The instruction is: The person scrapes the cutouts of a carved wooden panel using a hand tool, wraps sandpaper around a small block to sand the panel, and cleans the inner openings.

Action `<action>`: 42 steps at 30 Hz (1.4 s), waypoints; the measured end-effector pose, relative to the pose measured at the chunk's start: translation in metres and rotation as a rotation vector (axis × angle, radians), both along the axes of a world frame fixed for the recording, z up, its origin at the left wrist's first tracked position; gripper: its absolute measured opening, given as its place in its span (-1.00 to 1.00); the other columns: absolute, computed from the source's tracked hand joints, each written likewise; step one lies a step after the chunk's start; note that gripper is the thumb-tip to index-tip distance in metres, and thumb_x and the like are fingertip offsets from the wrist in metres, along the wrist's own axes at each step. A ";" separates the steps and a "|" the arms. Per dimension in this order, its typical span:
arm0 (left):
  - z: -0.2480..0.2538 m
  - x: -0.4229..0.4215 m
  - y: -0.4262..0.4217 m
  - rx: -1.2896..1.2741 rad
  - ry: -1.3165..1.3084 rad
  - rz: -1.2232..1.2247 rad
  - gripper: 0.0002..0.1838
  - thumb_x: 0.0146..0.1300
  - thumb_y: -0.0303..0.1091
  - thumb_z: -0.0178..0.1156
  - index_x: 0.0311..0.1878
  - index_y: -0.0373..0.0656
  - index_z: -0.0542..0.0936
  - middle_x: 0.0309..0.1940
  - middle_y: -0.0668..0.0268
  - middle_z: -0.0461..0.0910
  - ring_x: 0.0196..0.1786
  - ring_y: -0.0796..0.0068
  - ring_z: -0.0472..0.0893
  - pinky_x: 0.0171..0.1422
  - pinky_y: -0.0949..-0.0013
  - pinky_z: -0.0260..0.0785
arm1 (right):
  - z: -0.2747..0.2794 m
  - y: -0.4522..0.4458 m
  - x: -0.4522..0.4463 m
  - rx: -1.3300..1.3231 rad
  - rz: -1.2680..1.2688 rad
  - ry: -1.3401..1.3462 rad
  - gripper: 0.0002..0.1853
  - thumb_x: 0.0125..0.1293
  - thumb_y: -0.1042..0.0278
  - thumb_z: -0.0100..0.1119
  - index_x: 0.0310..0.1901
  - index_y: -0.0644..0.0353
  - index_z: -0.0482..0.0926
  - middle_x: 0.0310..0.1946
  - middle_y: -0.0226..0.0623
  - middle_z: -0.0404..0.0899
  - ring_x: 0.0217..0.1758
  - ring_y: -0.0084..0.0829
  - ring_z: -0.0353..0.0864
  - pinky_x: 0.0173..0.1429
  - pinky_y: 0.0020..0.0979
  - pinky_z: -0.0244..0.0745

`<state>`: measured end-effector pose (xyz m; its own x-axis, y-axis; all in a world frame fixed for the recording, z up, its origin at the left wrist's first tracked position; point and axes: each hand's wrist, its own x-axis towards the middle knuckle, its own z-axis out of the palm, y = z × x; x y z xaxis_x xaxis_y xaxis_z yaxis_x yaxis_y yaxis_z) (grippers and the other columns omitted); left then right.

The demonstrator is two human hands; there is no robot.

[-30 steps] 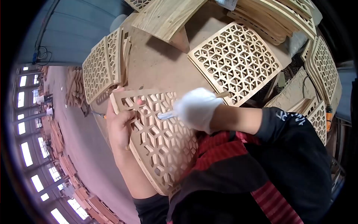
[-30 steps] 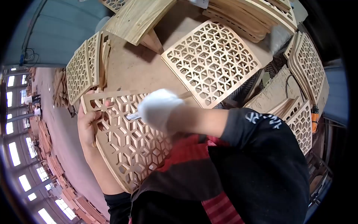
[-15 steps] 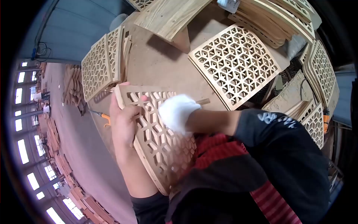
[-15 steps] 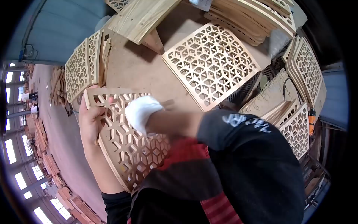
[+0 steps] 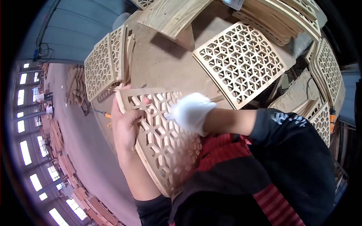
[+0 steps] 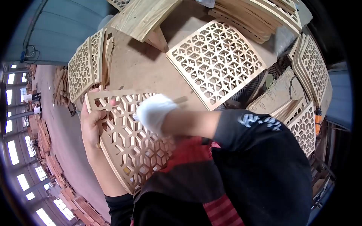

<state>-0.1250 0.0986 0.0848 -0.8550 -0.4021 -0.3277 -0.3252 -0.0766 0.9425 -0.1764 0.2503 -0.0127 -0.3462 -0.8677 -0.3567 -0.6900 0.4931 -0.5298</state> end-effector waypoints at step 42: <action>-0.001 0.021 -0.002 0.104 0.022 0.029 -0.27 -0.08 -0.71 -0.14 0.32 -0.31 0.26 0.15 0.04 0.43 0.01 0.23 0.63 -0.01 0.32 0.52 | -0.020 0.041 -0.039 0.079 -0.104 0.023 -0.68 0.32 0.19 -0.01 -0.24 0.19 0.71 -0.34 0.01 0.69 -0.20 0.01 0.70 -0.06 -0.07 0.55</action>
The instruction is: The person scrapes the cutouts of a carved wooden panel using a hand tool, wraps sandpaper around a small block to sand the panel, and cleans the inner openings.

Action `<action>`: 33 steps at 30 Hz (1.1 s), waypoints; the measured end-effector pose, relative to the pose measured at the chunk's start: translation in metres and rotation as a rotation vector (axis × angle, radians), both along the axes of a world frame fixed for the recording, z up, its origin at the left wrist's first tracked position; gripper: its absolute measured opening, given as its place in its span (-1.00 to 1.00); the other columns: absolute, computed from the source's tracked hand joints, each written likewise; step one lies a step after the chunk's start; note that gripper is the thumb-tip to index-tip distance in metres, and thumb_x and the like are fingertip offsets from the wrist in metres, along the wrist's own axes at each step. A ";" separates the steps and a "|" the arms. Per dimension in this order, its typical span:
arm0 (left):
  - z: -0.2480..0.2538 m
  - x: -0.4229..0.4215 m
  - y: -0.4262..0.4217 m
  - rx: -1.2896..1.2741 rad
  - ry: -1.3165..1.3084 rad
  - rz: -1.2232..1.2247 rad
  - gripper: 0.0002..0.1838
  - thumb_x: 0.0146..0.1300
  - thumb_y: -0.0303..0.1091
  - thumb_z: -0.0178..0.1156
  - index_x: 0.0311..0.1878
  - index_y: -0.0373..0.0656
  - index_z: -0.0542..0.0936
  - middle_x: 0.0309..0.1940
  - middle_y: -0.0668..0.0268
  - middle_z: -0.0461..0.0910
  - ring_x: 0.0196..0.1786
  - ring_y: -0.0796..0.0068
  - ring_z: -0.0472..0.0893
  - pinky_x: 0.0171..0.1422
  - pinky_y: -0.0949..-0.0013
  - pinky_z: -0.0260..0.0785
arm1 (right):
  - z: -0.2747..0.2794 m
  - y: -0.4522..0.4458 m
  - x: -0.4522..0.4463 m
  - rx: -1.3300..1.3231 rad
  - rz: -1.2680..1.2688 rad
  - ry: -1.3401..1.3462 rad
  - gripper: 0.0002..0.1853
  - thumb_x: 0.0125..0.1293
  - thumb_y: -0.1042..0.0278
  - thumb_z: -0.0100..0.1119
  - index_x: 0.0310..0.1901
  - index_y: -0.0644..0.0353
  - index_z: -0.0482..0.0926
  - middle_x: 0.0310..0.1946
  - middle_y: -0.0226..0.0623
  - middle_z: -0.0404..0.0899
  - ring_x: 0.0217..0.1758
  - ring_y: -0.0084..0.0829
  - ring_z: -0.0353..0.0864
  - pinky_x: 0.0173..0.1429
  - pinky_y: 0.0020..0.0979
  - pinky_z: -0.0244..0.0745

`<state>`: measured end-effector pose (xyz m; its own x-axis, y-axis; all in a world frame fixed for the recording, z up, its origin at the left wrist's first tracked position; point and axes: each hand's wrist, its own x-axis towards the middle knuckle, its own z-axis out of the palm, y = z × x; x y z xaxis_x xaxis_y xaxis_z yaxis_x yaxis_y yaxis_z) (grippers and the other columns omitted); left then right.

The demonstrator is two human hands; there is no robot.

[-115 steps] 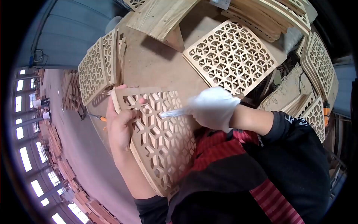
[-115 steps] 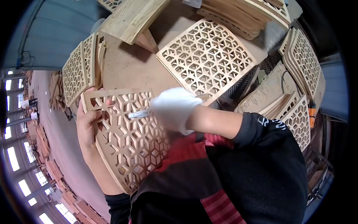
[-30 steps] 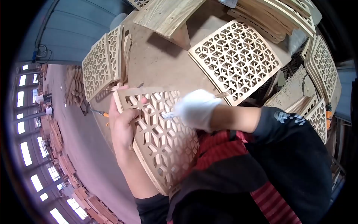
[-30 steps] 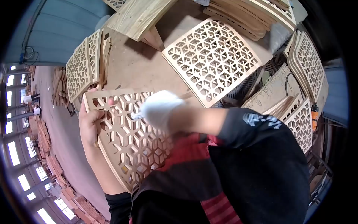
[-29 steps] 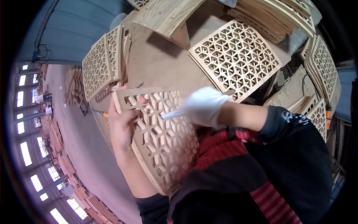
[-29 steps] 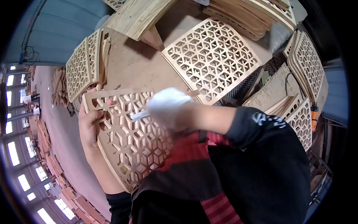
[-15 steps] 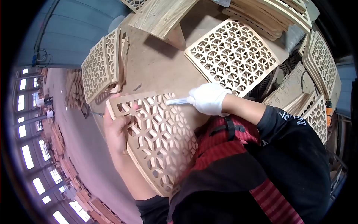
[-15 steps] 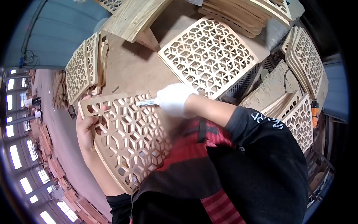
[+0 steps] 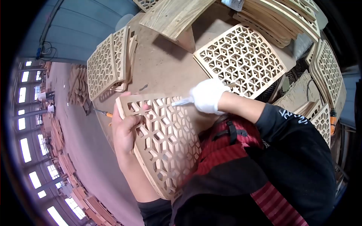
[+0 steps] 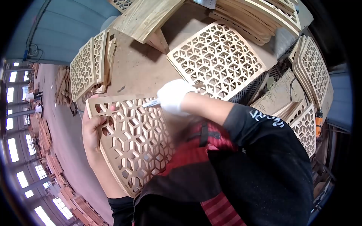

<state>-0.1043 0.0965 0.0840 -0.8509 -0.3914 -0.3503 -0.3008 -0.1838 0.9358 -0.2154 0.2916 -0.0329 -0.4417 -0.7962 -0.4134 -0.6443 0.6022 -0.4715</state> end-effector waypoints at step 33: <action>0.005 -0.017 0.005 -0.140 -0.103 0.050 -0.29 -0.15 -0.72 -0.16 0.24 -0.32 0.35 -0.01 0.07 0.52 -0.09 0.33 0.62 -0.19 0.46 0.43 | -0.022 -0.039 -0.003 -0.030 -0.013 -0.036 -0.76 0.08 0.39 0.16 -0.23 0.25 0.72 -0.28 0.00 0.71 -0.21 -0.05 0.73 -0.09 -0.16 0.62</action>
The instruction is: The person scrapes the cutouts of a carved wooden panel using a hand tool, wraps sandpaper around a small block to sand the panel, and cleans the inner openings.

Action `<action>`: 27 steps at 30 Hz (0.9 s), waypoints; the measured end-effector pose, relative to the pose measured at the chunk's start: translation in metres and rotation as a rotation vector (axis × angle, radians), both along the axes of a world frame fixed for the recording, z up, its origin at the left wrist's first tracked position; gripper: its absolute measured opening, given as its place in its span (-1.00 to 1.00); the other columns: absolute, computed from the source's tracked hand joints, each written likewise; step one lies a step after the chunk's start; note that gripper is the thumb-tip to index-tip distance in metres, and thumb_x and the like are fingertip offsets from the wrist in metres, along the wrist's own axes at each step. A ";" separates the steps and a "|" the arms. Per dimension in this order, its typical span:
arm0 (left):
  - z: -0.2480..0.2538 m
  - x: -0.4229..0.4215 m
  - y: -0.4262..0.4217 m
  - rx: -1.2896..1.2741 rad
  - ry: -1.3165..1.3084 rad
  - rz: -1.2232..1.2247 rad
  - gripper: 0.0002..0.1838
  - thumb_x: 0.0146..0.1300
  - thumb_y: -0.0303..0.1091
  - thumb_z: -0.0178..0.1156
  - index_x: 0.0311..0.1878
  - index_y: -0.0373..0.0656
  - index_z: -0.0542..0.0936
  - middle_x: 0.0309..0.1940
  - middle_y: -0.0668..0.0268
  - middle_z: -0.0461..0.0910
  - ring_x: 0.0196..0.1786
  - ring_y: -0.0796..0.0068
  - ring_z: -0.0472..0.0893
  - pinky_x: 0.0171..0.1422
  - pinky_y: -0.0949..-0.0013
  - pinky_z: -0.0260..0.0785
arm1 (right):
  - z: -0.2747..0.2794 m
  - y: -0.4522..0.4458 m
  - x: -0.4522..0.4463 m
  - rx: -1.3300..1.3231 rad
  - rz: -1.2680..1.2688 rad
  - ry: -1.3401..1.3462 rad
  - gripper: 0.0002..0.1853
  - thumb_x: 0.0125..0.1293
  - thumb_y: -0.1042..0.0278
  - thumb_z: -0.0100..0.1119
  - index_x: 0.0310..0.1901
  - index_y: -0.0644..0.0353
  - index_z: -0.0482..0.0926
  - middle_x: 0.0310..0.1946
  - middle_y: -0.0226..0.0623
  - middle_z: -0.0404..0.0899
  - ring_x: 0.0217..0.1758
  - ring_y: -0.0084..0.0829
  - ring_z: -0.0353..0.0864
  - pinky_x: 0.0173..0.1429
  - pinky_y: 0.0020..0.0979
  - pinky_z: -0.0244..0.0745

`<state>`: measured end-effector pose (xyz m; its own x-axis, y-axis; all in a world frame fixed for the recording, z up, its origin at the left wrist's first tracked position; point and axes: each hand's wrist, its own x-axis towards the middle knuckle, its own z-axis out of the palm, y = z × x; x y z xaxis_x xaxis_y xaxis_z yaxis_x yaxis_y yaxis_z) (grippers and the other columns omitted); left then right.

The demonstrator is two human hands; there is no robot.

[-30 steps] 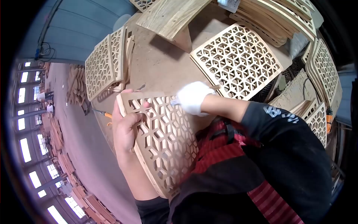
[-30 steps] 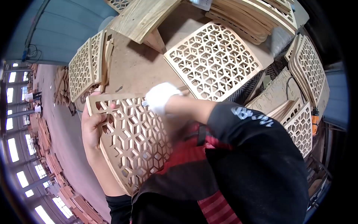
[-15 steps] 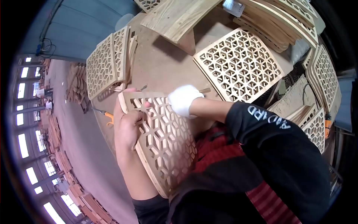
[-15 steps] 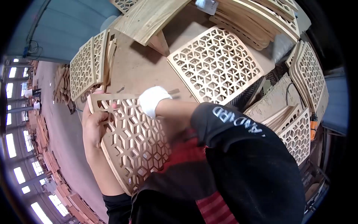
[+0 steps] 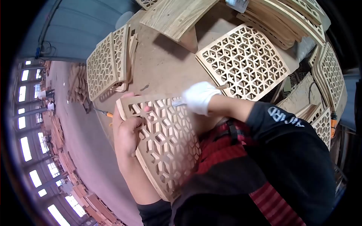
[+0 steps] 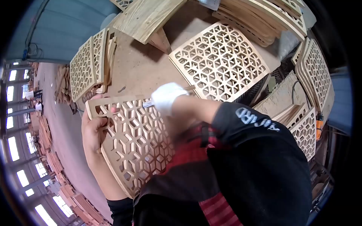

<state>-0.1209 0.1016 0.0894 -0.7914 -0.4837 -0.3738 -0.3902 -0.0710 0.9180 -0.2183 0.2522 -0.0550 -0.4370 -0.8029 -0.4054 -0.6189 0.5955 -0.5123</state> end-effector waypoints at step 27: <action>0.002 -0.010 0.011 -0.024 -0.012 -0.051 -0.31 -0.10 -0.69 -0.14 0.25 -0.28 0.38 -0.16 0.08 0.59 -0.18 0.40 0.61 -0.26 0.51 0.39 | 0.010 0.048 -0.017 0.144 0.068 -0.079 -0.69 0.34 0.24 -0.06 -0.19 0.14 0.71 -0.30 0.00 0.69 -0.19 -0.01 0.70 -0.05 -0.10 0.55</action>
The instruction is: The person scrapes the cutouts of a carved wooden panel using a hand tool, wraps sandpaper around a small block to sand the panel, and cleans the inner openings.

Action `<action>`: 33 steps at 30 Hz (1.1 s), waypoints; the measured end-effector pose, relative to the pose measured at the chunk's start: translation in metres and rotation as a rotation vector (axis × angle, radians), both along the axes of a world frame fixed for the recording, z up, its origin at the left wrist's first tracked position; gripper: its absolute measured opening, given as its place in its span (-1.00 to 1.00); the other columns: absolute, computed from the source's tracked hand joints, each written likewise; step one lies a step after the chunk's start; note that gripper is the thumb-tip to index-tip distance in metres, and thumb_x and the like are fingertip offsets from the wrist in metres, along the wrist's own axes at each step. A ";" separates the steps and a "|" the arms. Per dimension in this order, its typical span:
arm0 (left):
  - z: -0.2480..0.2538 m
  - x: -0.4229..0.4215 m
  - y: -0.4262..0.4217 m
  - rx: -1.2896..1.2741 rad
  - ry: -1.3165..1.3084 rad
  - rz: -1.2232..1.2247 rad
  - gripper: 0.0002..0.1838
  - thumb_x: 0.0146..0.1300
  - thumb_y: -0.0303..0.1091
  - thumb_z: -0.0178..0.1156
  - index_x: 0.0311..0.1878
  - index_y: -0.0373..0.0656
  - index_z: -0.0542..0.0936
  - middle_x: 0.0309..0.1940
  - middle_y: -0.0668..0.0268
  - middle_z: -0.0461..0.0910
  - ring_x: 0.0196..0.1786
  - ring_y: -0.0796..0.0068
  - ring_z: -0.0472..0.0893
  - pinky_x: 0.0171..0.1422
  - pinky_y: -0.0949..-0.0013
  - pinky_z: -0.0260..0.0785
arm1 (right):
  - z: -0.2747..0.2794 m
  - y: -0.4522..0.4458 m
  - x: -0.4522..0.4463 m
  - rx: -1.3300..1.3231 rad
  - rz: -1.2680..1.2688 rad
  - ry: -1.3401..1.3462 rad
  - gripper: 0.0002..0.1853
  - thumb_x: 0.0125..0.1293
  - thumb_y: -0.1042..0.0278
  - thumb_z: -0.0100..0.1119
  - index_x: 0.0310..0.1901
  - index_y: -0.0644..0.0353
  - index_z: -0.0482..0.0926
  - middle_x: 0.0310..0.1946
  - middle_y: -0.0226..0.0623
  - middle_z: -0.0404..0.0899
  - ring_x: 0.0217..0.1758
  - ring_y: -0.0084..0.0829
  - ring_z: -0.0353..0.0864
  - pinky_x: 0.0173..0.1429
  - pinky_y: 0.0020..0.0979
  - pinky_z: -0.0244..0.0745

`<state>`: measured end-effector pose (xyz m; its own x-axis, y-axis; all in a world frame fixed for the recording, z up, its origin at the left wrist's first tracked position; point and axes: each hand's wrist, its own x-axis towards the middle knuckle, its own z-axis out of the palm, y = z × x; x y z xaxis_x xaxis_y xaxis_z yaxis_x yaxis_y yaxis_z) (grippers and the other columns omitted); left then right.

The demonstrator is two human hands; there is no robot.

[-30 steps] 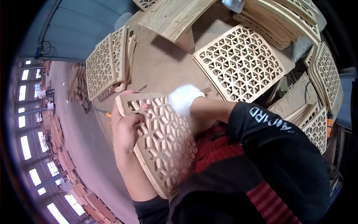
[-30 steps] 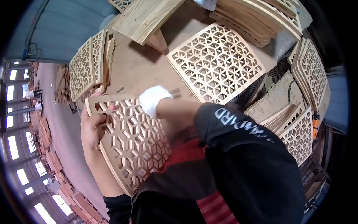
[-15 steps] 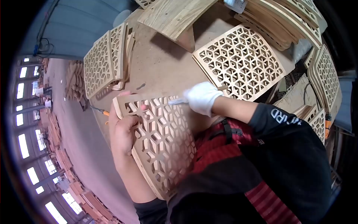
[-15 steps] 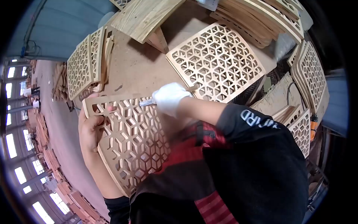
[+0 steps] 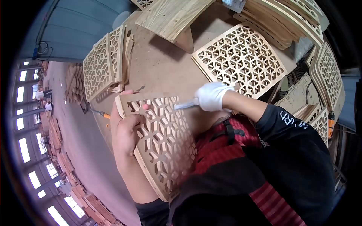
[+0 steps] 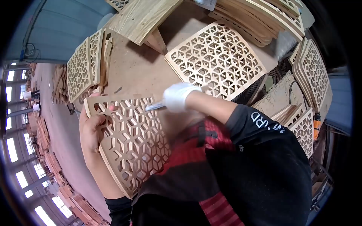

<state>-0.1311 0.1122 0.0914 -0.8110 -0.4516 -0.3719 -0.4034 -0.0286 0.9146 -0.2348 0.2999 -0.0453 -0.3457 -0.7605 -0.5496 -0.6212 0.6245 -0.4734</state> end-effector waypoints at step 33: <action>-0.001 -0.011 0.003 0.033 -0.014 -0.026 -0.33 -0.11 -0.72 -0.10 0.22 -0.31 0.37 -0.15 0.12 0.57 -0.10 0.37 0.62 -0.21 0.48 0.42 | -0.061 -0.050 0.026 -0.308 -0.336 0.045 -0.78 0.31 0.22 0.09 -0.17 0.16 0.61 -0.39 -0.05 0.68 -0.29 -0.09 0.73 -0.21 -0.15 0.59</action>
<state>-0.1419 0.1153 0.0904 -0.8168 -0.4180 -0.3977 -0.4175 -0.0477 0.9074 -0.2090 0.2495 -0.1063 -0.6193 -0.7279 -0.2942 -0.4326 0.6291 -0.6458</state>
